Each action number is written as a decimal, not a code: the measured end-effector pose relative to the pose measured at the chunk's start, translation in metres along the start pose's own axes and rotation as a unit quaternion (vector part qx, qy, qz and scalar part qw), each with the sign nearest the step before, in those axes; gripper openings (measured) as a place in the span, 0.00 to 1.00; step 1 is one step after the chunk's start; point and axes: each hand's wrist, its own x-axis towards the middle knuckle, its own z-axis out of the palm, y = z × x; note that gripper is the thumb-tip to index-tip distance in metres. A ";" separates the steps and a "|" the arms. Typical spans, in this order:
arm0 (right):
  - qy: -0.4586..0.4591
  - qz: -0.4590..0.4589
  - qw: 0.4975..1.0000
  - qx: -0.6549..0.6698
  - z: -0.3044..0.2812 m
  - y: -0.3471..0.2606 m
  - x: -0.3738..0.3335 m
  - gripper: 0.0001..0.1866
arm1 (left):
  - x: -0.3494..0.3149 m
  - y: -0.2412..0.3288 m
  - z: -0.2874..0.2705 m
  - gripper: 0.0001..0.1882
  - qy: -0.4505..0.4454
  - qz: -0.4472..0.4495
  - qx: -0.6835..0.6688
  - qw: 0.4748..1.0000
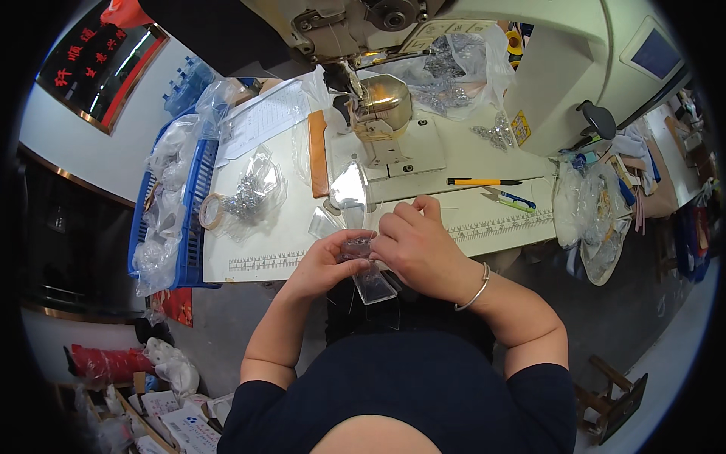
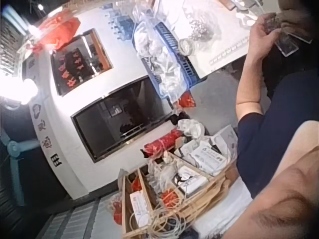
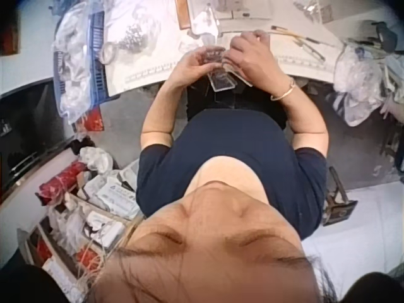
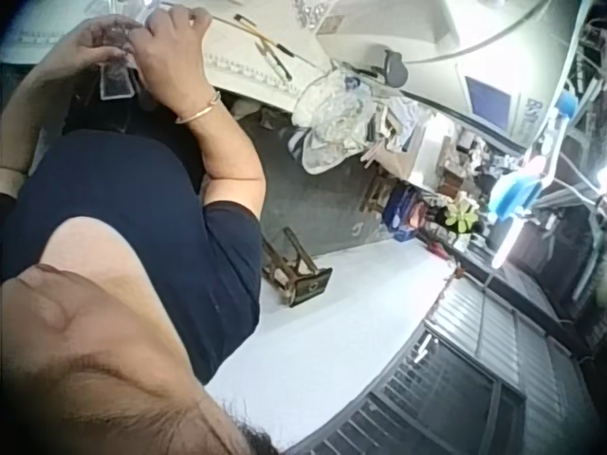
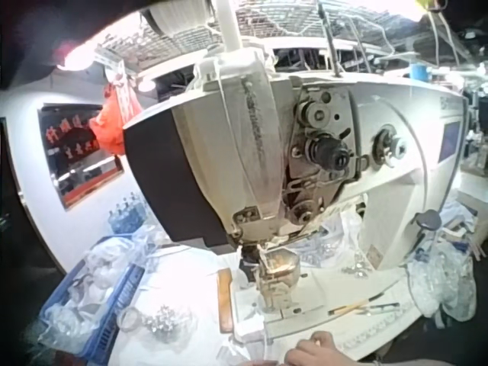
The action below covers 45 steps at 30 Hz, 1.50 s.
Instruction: The person uses a sewing machine to stitch small, shiny, star-shaped decorations onto clear plastic sheets. They repeatedly pick up a decoration, position it under the needle, and sew it in place before moving to the next item.
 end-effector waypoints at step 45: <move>-0.102 0.236 0.640 0.724 -0.009 0.031 0.007 0.08 | -0.019 -0.023 0.014 0.31 0.024 0.124 -0.096 0.987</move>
